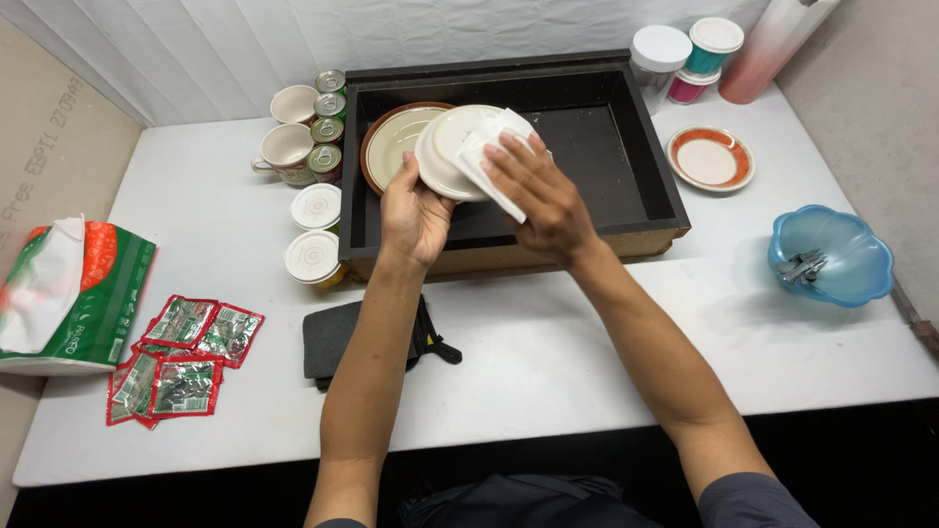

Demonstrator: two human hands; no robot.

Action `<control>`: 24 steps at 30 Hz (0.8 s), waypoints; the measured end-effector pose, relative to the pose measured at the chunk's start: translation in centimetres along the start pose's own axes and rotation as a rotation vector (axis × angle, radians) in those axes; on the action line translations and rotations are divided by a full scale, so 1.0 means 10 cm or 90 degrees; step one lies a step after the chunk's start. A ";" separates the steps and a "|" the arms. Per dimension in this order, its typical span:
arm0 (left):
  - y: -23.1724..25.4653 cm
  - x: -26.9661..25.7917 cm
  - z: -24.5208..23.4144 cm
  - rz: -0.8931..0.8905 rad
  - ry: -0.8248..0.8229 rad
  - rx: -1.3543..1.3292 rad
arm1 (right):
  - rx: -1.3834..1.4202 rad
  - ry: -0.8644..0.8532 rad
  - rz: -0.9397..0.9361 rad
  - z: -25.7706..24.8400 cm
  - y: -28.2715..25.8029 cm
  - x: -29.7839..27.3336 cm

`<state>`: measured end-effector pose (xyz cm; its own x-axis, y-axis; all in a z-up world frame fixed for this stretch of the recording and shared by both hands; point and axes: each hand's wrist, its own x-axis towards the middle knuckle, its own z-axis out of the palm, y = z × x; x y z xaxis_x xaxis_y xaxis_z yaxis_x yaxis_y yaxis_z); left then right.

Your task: The person wipes several small bowls and a large plate using a white napkin, handling them one at a time from a tray on a table.

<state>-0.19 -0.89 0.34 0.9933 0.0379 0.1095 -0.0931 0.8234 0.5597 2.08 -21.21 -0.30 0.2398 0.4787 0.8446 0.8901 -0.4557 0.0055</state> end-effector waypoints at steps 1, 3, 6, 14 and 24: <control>0.03 0.00 -0.01 0.013 0.000 0.006 | 0.020 -0.007 0.034 -0.02 0.08 0.02; 0.07 0.00 -0.02 0.017 0.017 -0.014 | 0.039 -0.014 0.067 -0.03 0.12 0.02; 0.04 0.03 -0.02 0.019 0.027 -0.023 | 0.045 0.010 0.127 -0.04 0.10 0.07; 0.05 0.04 -0.08 0.033 0.009 -0.051 | 0.053 -0.012 0.110 -0.02 0.16 0.02; 0.02 -0.01 0.03 0.011 0.014 0.017 | -0.005 -0.025 -0.013 0.08 0.09 -0.03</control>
<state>-0.36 -0.86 0.66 0.9928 0.0646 0.1006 -0.1113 0.8072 0.5797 3.16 -21.14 -0.97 0.2369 0.5177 0.8221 0.8918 -0.4517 0.0274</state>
